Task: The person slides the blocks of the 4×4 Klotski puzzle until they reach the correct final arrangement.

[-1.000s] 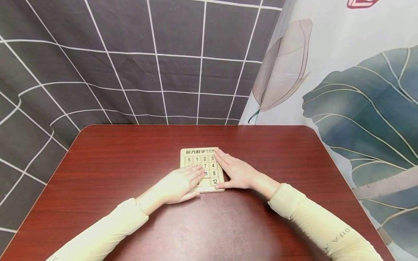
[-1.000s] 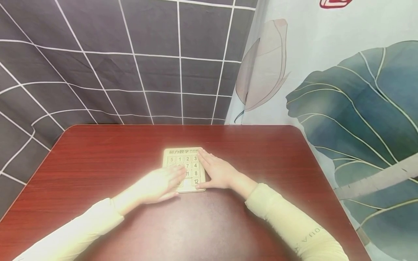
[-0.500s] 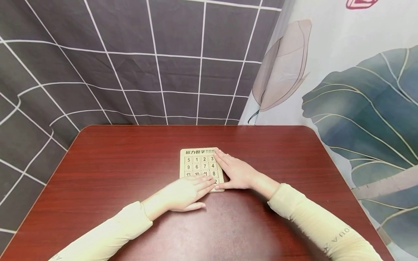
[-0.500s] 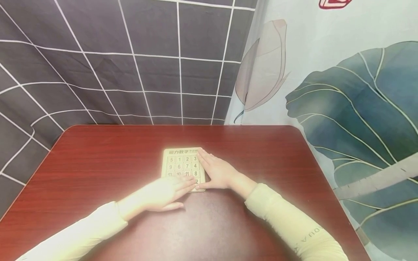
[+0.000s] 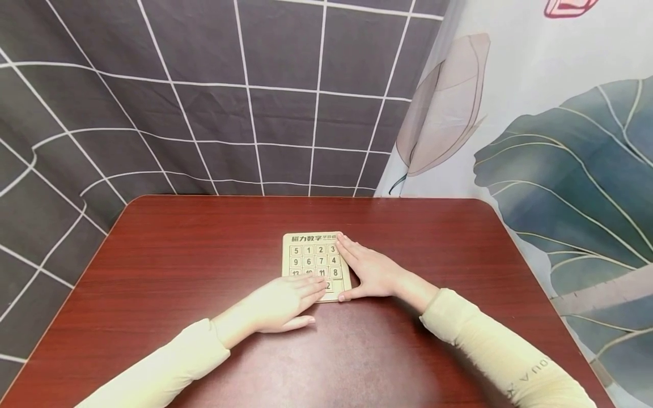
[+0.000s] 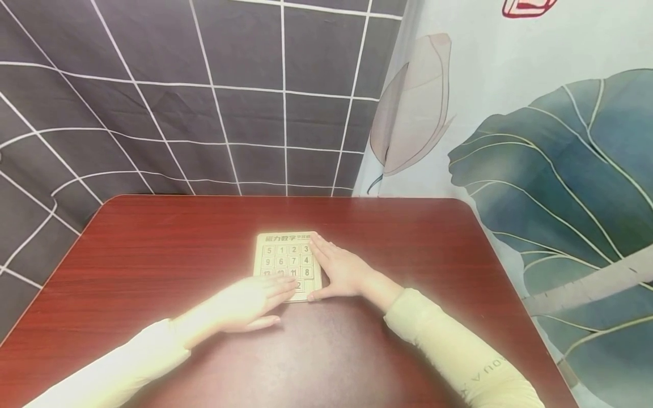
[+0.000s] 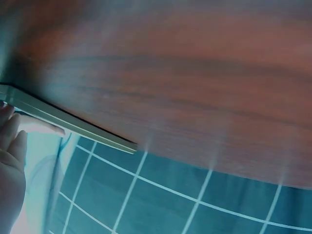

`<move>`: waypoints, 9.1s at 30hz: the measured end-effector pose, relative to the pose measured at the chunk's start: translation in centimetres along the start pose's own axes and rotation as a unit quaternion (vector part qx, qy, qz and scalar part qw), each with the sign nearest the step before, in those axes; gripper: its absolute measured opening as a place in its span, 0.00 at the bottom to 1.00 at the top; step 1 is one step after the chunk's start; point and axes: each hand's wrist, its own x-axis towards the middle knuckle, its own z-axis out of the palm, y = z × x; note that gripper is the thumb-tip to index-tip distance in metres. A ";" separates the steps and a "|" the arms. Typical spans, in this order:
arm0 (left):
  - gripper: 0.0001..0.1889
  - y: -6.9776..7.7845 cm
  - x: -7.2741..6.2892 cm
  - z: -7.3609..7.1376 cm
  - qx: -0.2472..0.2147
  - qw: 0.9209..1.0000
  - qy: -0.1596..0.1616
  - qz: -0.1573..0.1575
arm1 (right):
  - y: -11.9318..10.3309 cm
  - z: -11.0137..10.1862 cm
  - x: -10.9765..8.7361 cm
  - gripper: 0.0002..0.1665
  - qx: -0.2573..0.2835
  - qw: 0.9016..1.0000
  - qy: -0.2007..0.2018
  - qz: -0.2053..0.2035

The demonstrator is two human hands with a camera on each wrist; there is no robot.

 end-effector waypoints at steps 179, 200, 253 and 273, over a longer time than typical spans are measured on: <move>0.35 -4.8 2.7 0.1 -0.030 0.990 -0.074 -0.117 | 0.0 0.7 0.1 0.73 -0.007 1.000 -0.001 0.010; 0.33 -6.1 -2.3 -0.6 -0.010 0.991 -0.037 -0.132 | -0.1 0.5 0.0 0.73 -0.007 1.000 -0.003 0.015; 0.33 -5.4 -2.3 -0.5 0.020 0.991 -0.034 -0.127 | -0.1 0.6 0.2 0.73 -0.010 1.000 0.008 0.006; 0.34 -2.2 -4.8 -1.1 0.024 0.996 0.006 -0.081 | -0.1 0.7 0.0 0.73 -0.010 1.000 0.005 0.006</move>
